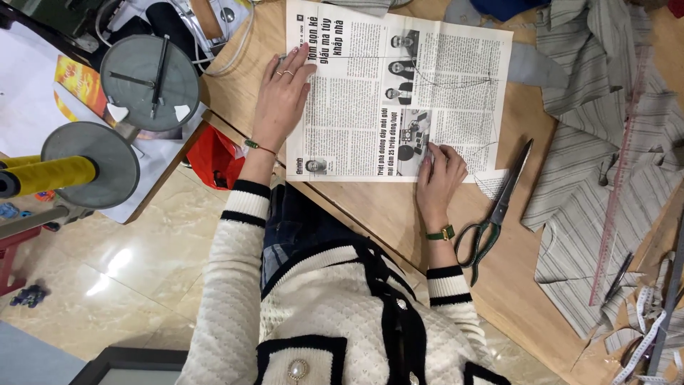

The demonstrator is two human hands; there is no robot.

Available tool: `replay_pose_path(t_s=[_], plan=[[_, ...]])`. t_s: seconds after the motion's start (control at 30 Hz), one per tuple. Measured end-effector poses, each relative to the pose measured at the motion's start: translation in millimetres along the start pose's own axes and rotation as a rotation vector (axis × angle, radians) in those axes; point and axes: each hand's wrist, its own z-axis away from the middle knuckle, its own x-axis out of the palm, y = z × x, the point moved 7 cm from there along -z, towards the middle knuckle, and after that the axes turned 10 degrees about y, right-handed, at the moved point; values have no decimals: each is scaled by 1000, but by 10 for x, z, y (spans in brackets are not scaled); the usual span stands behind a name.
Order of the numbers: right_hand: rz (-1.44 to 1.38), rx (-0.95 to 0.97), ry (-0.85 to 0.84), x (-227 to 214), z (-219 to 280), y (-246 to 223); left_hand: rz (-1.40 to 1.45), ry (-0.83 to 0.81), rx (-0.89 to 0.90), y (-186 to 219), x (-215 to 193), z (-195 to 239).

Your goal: Cutting out paper patterns from newspaper and arranging them on fabric for garment construction.

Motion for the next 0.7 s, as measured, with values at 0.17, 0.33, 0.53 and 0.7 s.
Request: replay_pose_path(t_s=[0.17,0.33,0.53,0.7], plan=[[-17,-5,17,-8,-5,-5,-94,2,19,15,64,47],[-24,-3,14,4,-3,2,-115,-53,9,-18,109,62],[-35,1,8,24,10,26,-145,-153,52,-30,211,110],[-31,6,-5,16,11,7,-302,-505,-146,-2,316,140]])
